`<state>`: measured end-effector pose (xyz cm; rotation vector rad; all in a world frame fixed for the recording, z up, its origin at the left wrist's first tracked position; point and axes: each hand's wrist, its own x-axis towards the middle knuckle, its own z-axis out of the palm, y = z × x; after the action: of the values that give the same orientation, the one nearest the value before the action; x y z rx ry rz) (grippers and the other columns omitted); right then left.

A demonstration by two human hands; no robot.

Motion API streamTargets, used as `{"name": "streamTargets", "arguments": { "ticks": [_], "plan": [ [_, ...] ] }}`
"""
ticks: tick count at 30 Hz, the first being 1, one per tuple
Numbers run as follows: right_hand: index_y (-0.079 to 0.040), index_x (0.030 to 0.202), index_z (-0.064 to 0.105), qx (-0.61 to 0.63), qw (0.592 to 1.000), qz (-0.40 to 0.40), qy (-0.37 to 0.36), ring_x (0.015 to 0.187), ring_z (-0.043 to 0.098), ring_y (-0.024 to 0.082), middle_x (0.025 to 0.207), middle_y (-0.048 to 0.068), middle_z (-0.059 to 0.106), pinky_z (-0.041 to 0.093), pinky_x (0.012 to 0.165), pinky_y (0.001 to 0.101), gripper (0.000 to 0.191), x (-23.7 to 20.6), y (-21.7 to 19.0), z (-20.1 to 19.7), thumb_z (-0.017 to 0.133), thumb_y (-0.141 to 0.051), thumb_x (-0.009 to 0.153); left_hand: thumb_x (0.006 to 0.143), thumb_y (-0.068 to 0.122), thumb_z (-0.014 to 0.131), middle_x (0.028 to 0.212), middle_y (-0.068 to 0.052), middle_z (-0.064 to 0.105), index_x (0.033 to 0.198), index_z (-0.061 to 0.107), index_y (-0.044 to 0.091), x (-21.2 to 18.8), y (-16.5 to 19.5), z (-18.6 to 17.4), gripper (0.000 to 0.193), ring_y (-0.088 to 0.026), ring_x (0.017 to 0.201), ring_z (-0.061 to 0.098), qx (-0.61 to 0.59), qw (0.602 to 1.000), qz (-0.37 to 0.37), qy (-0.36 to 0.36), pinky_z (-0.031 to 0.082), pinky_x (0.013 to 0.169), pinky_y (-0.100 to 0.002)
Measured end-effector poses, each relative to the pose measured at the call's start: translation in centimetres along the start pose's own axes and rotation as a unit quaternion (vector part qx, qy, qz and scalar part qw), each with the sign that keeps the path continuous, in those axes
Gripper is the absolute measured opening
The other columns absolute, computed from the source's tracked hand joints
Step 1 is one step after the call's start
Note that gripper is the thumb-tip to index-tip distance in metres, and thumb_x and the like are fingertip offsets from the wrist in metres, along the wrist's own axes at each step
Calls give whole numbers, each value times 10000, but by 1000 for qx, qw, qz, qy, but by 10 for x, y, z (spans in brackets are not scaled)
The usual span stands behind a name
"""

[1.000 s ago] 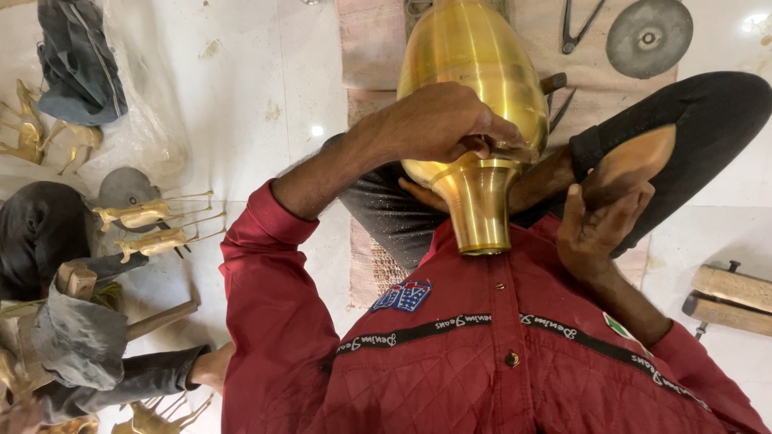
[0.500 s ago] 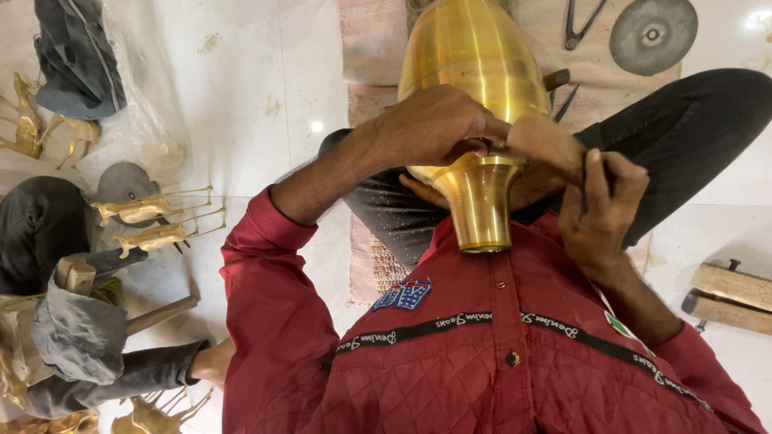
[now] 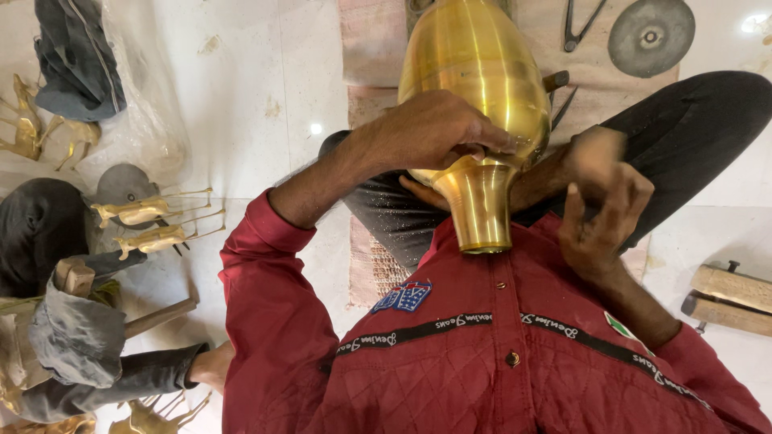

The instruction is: The person sits cross-legged on the floor holding a brass vessel on their lap and hammers its surface with a wooden mallet and a metal punch, rotating the vessel to work different areas and switching to a wooden block to smooth the metal.

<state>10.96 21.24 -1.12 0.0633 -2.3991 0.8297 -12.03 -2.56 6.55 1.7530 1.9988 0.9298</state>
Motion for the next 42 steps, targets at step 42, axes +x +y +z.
{"name": "streamTargets", "arguments": {
  "ticks": [42],
  "plan": [
    [-117, 1584, 525, -166, 964, 29, -207, 1158, 592, 336, 1297, 158, 566, 502, 935, 503, 709, 36, -2, -22, 738, 19, 922, 945, -25, 737, 1078, -79, 792, 1357, 662, 101, -13, -9, -12, 437, -187, 947, 795, -111, 992, -26, 46, 674, 819, -326]
  ]
}}
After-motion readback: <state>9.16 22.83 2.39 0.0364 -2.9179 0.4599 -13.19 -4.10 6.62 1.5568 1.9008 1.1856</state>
